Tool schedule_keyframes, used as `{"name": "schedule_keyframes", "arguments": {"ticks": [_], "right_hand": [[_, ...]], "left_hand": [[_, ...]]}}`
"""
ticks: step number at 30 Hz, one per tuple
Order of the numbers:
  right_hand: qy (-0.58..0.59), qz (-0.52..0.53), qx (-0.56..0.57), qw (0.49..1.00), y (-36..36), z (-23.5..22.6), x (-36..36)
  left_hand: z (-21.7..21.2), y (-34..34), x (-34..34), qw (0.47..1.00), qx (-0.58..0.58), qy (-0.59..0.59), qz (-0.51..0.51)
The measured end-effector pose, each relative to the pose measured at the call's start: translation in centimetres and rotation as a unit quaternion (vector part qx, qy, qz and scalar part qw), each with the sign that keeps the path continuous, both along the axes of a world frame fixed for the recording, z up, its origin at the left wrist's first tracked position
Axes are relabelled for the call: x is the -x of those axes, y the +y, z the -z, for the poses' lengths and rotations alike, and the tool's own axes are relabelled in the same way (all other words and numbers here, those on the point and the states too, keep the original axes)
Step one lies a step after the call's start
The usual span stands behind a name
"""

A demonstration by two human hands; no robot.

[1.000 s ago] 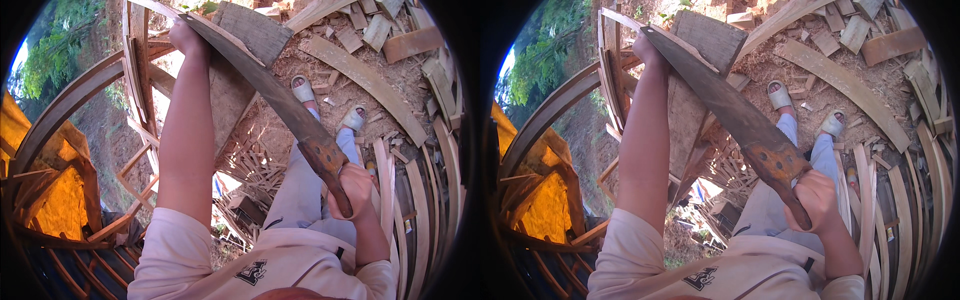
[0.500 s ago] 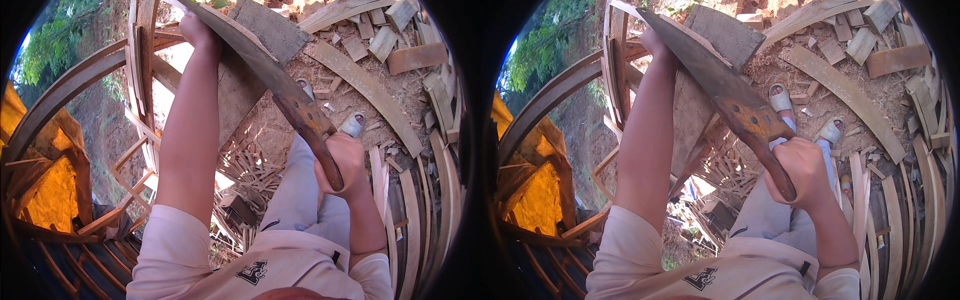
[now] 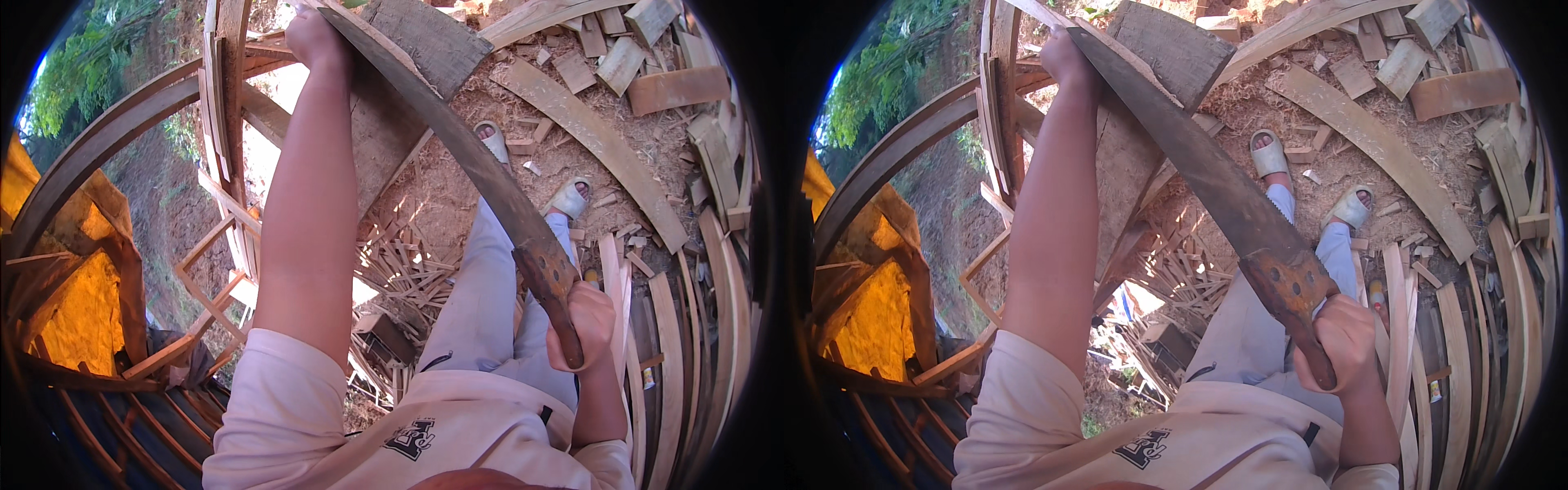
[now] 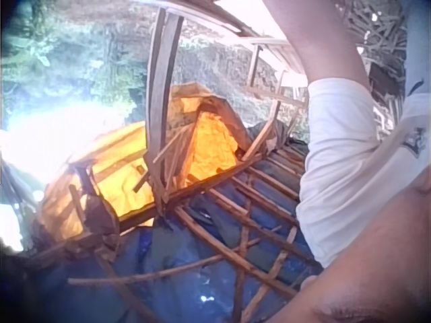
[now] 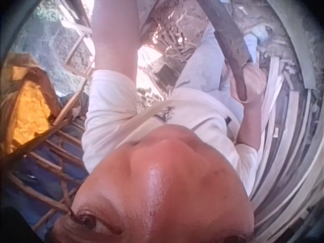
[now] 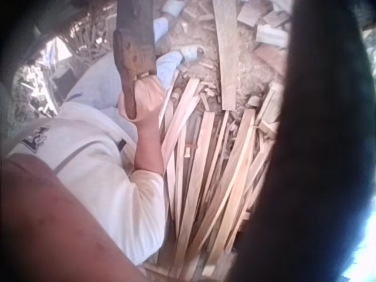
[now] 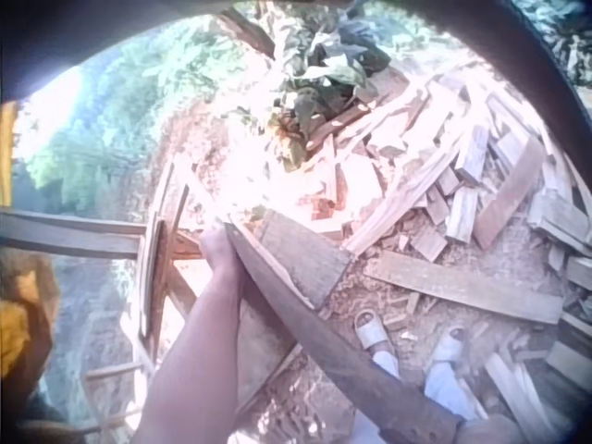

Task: The person uses a large knife to split a piece of wood into smaller strips. They hold the wood vertically against a wooden beam and repeatedly strike it with the knife to separate thin planks, which fall to the ground.

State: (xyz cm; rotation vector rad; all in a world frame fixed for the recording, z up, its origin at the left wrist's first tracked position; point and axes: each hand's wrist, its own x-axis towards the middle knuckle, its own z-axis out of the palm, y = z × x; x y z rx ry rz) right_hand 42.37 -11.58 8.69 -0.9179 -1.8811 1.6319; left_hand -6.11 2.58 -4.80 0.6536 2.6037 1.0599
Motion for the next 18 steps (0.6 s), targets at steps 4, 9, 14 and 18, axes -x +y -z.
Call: {"name": "schedule_keyframes", "arguments": {"ticks": [4,9,14,18], "right_hand": [[0.016,0.018,0.007,1.000,0.1,0.2,1.2],[0.027,0.036,0.002,0.999,2.2,1.2,5.5],[0.024,0.016,-0.003,1.000,4.5,1.3,6.9],[-0.008,0.022,0.016,1.000,3.6,0.4,7.6]], "left_hand": [[0.2,-0.1,0.1,1.000,-0.016,0.003,0.008],[0.3,-0.7,0.3,0.998,-0.038,-0.043,0.030],[0.6,-0.4,0.5,0.996,-0.067,-0.062,0.003],[-0.6,0.1,-1.1,0.986,-0.097,-0.133,-0.036]]}}
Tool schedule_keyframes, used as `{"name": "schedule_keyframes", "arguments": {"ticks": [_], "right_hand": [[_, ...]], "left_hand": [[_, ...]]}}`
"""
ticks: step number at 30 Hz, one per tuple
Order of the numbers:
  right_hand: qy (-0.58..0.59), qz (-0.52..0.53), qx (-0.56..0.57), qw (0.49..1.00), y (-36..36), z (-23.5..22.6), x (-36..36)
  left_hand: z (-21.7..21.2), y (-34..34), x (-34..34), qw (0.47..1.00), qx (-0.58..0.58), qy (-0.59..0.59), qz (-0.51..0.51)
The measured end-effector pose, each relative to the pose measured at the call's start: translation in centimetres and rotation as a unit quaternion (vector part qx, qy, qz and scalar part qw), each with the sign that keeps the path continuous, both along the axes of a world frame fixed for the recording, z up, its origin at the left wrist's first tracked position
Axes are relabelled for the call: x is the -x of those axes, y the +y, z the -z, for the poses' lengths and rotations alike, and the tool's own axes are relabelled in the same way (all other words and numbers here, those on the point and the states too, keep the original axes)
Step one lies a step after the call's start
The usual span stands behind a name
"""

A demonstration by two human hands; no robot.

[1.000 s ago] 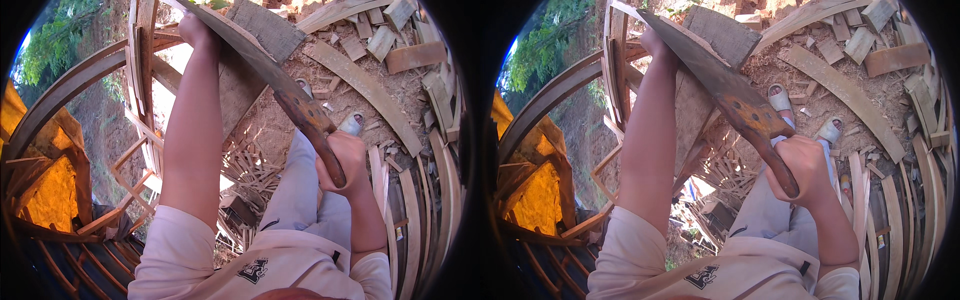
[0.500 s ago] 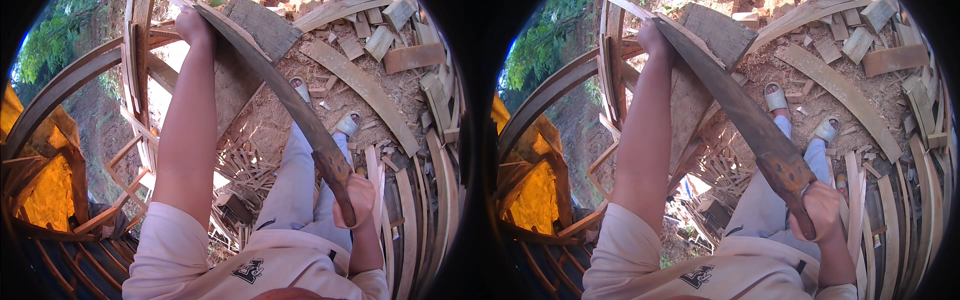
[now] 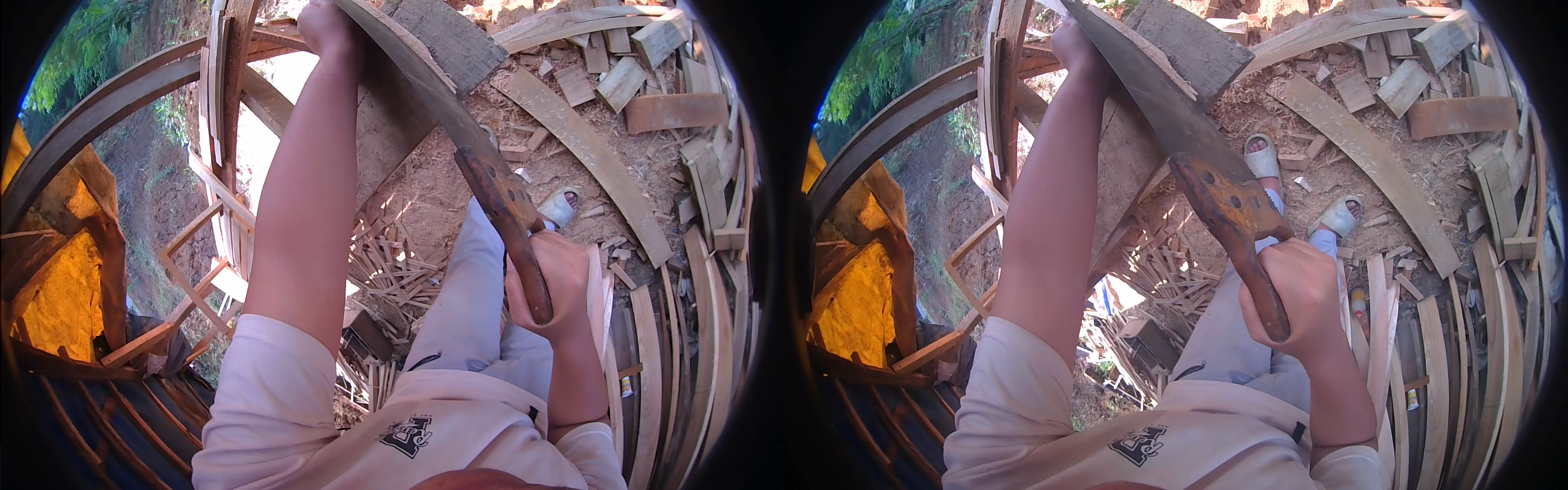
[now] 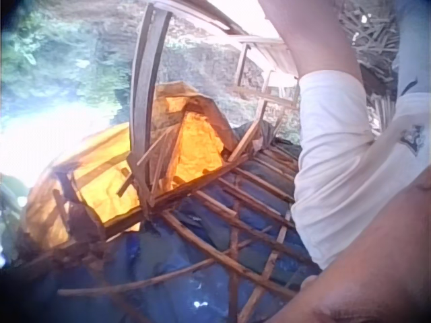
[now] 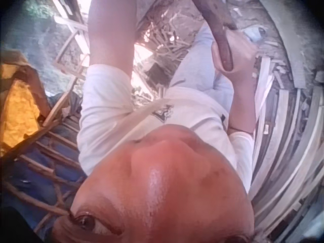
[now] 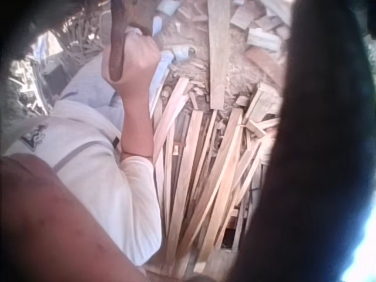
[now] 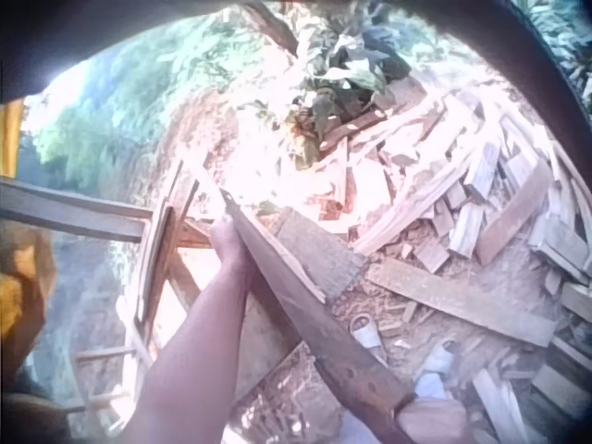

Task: The person uses a large knife to split a piece of wood into smaller strips. They hold the wood vertically against a wooden beam and repeatedly strike it with the knife to separate thin planks, which fall to the ground.

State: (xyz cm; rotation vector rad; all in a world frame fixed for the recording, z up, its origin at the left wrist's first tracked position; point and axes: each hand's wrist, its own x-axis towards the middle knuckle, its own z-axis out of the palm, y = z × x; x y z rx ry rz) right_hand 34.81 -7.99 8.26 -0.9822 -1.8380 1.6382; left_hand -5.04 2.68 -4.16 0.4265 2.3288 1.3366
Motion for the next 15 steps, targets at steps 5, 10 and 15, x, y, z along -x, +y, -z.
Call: {"name": "schedule_keyframes", "arguments": {"ticks": [5,10,15], "right_hand": [[-0.032,0.005,0.045,0.998,0.5,-1.8,-0.3],[-0.073,0.014,0.054,0.996,1.2,-7.0,2.7],[-0.142,0.015,0.072,0.987,3.1,-12.3,6.7]], "left_hand": [[-2.2,1.1,-2.8,0.965,0.176,0.190,-0.025],[-1.2,0.3,-1.7,0.957,0.184,0.224,0.019],[-2.5,0.7,-3.1,0.964,0.210,0.161,0.019]]}}
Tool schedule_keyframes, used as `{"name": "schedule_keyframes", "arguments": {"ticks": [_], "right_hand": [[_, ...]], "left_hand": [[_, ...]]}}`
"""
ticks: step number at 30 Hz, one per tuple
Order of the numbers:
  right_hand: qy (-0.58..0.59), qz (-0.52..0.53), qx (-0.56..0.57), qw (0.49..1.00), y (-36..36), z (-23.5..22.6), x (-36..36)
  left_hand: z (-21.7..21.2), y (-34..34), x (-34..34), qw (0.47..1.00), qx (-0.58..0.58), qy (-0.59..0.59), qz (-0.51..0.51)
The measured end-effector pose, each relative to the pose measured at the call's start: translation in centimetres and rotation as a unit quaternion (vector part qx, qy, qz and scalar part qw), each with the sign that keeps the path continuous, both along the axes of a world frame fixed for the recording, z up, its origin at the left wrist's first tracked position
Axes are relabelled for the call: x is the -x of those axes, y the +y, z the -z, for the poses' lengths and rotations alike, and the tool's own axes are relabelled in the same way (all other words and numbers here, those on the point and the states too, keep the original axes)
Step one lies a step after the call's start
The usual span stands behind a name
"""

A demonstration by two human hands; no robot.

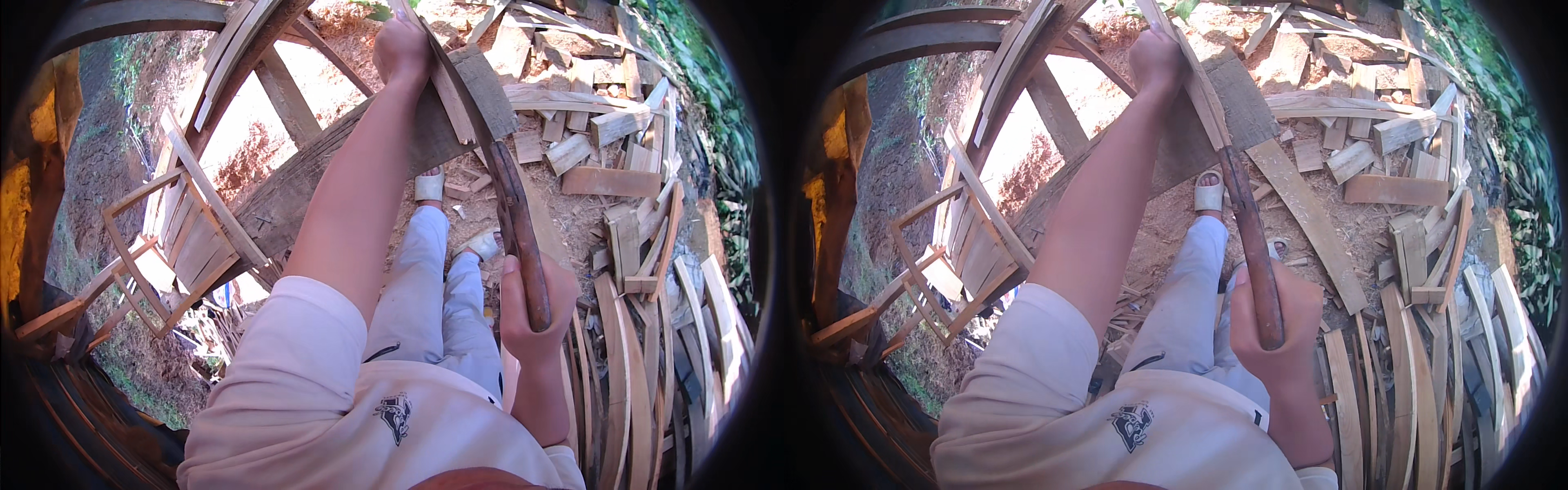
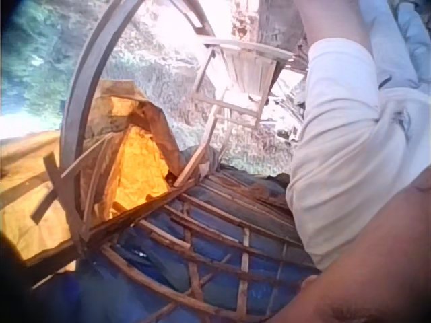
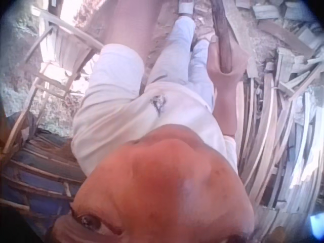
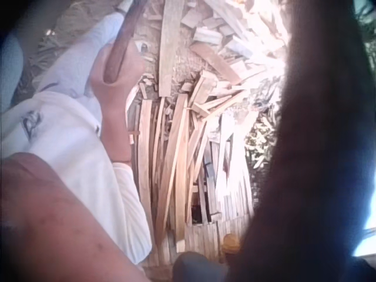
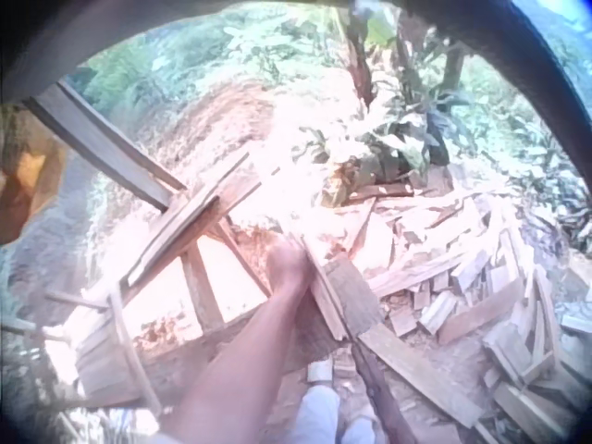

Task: The person uses a large knife to split a piece of wood into smaller strips. They hold the wood vertically against a wooden beam and repeatedly strike it with the knife to separate thin planks, which fall to the ground.

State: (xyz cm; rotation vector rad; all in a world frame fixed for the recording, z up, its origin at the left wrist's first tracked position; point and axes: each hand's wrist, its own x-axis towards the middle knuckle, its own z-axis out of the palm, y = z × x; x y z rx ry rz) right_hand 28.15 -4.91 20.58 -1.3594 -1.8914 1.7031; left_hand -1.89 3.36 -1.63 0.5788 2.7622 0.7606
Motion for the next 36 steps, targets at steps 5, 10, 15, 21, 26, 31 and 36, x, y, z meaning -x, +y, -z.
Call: {"name": "schedule_keyframes", "arguments": {"ticks": [5,10,15,21,26,31,36], "right_hand": [[-0.032,-0.021,-0.068,0.997,1.2,-0.6,1.9],[-0.027,-0.023,-0.095,0.995,4.1,6.2,9.0],[-0.027,-0.016,-0.136,0.990,4.4,9.8,11.1],[0.006,0.034,-0.025,0.999,5.3,10.0,10.5],[0.022,0.014,-0.129,0.991,4.2,11.9,9.8],[0.062,0.036,-0.127,0.989,3.5,12.8,9.4],[0.075,0.025,-0.111,0.991,3.3,12.7,9.2]], "left_hand": [[-1.1,-0.1,-0.4,0.999,0.003,-0.051,-0.006],[-1.0,-0.3,-0.3,0.995,0.012,-0.094,0.012],[-1.5,-0.1,-0.5,0.994,-0.007,-0.109,0.005],[-0.8,-0.3,-0.6,0.996,-0.032,-0.087,-0.008],[-1.4,-0.6,-0.5,0.995,-0.026,-0.097,-0.020],[-1.9,-0.7,-0.6,0.993,0.001,-0.115,0.021],[-2.5,-0.3,-1.2,0.995,-0.007,-0.097,0.013]]}}
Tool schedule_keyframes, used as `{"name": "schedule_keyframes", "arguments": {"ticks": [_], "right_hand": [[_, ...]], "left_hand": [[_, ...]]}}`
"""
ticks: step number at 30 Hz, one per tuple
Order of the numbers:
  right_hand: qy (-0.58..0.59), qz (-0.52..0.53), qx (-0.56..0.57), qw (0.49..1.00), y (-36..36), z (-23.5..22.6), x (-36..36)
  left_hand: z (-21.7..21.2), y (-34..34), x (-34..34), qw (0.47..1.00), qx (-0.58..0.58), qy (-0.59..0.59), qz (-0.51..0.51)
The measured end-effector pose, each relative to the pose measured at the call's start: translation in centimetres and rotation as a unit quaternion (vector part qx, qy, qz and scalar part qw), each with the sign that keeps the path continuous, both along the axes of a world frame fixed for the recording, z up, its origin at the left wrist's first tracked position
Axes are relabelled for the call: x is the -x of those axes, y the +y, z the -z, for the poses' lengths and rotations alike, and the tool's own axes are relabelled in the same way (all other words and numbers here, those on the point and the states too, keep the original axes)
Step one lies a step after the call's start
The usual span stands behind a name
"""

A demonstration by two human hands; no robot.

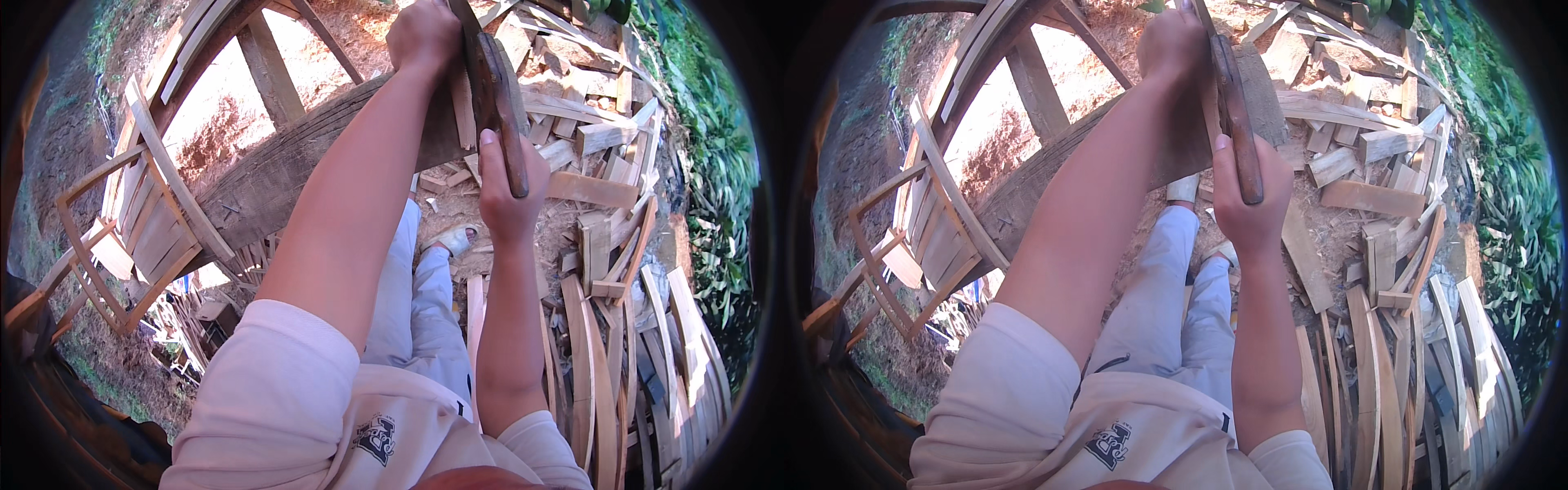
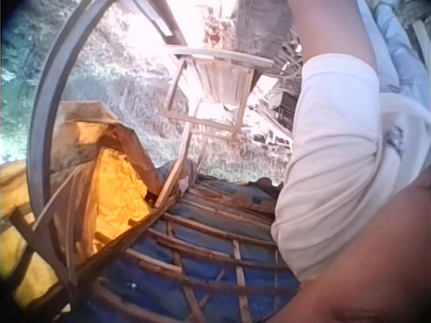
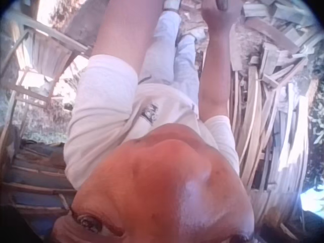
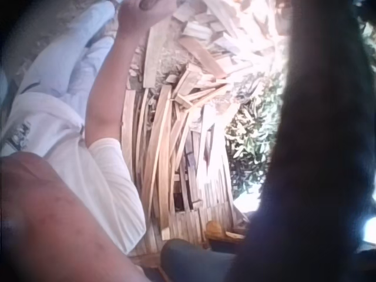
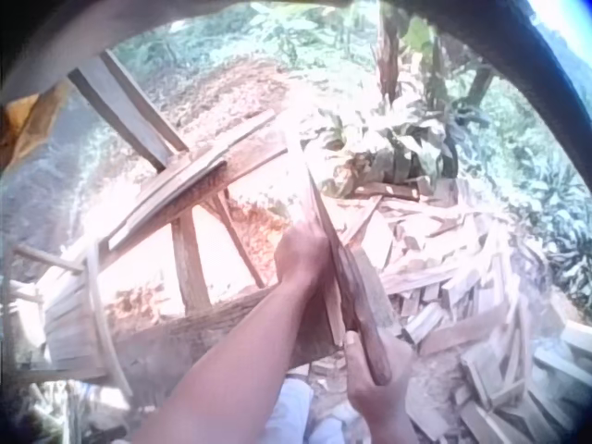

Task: The person uses a large knife to split a piece of wood into smaller strips. They hold the wood vertically against a wooden beam and repeatedly strike it with the knife to separate thin planks, which fall to the ground.

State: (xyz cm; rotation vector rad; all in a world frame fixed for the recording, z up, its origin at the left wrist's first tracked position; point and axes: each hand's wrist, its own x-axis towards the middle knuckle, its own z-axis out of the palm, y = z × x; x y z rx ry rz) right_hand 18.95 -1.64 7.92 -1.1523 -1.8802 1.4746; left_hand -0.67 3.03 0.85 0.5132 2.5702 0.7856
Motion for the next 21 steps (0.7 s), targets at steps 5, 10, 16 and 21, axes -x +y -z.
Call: {"name": "schedule_keyframes", "arguments": {"ticks": [5,10,16,21], "right_hand": [[0.023,0.012,0.016,1.000,-0.7,0.4,-0.3],[-0.011,-0.012,0.028,0.999,-0.5,-0.9,-0.3],[-0.023,0.009,0.072,0.997,-1.1,-1.8,-0.2],[-0.055,0.052,0.181,0.981,1.7,-6.0,2.5]], "left_hand": [[0.3,0.3,0.6,1.000,-0.007,-0.014,0.013],[1.0,0.2,0.9,1.000,0.003,-0.023,0.010],[0.7,0.0,0.4,1.000,0.022,0.005,0.010],[0.2,-0.2,-0.2,1.000,0.015,0.006,0.019]]}}
